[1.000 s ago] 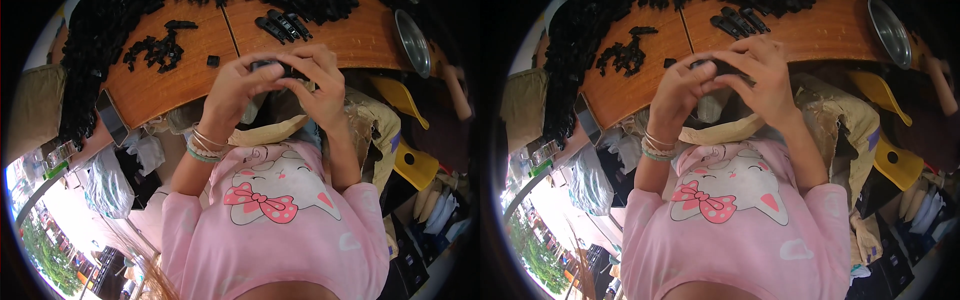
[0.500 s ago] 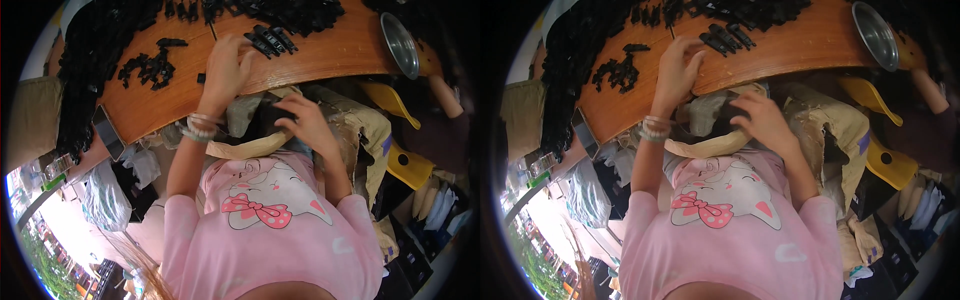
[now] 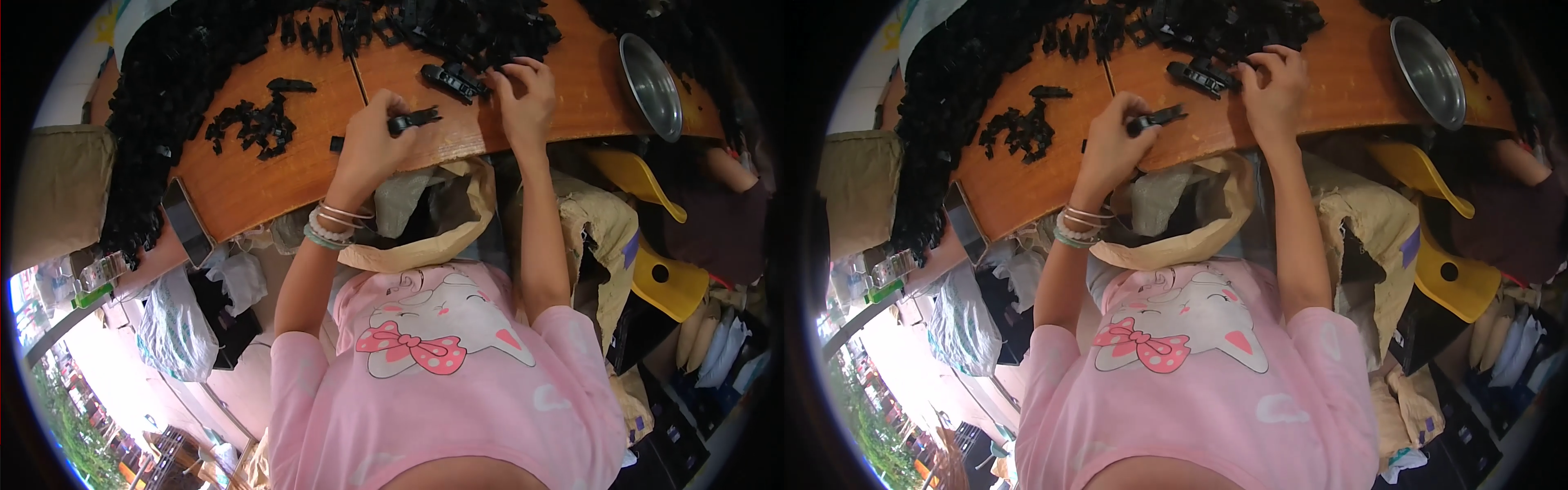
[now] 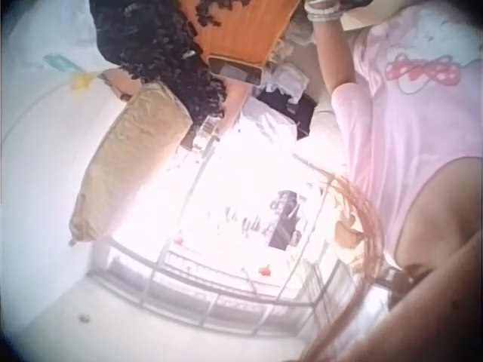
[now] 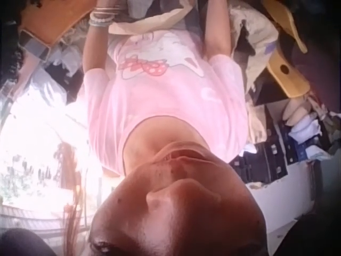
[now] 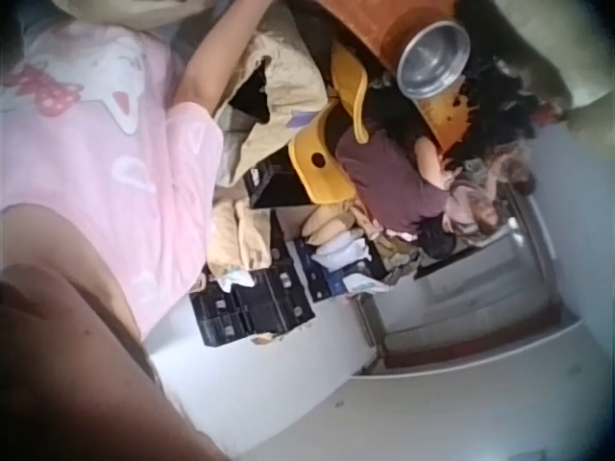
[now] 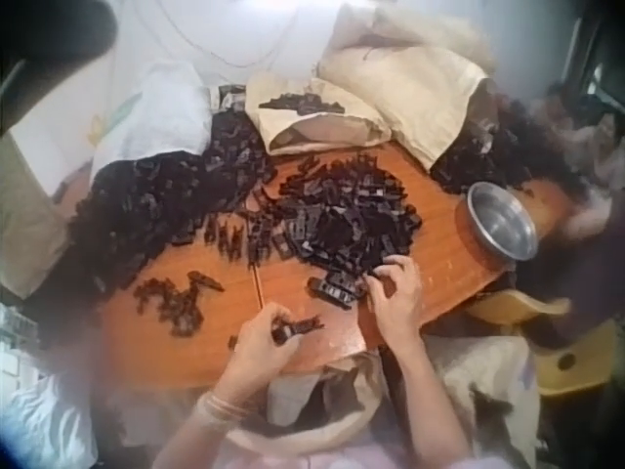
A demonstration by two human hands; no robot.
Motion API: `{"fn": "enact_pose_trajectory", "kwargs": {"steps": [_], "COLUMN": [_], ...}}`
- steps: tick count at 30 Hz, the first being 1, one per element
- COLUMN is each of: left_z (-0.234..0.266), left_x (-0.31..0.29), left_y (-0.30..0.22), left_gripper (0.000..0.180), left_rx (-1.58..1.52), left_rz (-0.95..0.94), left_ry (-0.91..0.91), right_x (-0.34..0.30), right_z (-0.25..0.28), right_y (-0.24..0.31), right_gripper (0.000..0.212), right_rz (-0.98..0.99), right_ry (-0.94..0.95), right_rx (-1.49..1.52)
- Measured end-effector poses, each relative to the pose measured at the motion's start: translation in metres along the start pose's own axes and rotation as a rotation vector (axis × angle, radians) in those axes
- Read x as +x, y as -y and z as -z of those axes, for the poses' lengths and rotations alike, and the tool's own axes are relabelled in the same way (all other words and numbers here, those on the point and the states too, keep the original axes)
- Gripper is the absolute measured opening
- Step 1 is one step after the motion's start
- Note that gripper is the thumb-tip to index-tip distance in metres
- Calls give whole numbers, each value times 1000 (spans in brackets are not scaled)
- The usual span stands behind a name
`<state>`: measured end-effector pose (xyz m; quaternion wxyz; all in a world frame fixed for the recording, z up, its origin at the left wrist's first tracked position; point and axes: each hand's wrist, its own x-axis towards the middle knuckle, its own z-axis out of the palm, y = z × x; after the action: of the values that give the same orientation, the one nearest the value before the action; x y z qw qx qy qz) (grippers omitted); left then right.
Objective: The person retrieves plastic components from bags and from a table, then assembles them together by hand.
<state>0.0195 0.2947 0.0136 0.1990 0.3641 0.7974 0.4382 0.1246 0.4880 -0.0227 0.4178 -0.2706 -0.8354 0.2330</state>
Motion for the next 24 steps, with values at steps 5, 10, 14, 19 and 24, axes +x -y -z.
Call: {"fn": "enact_pose_trajectory", "kwargs": {"steps": [5,10,14,19,24], "left_z": [9,7,3,5,3], "left_x": [-9,-13,-17,-23,-26], "left_y": [-3,-5,-14,-26,-35], "left_gripper": [28,40,46,47,34], "left_rx": [-708,-861,-877,-998,-1182], "left_rz": [321,289,312,396,419], "left_ry": [146,157,77,118,170], "right_x": [-24,-29,-36,-35,-32], "right_z": [26,50,52,43,45], "right_y": [29,62,73,73,84], "right_gripper": [18,28,31,29,32], "right_rz": [-465,-532,-381,4,125], "right_ry": [7,359,388,382,308], "right_rx": [536,936,740,504,447]}}
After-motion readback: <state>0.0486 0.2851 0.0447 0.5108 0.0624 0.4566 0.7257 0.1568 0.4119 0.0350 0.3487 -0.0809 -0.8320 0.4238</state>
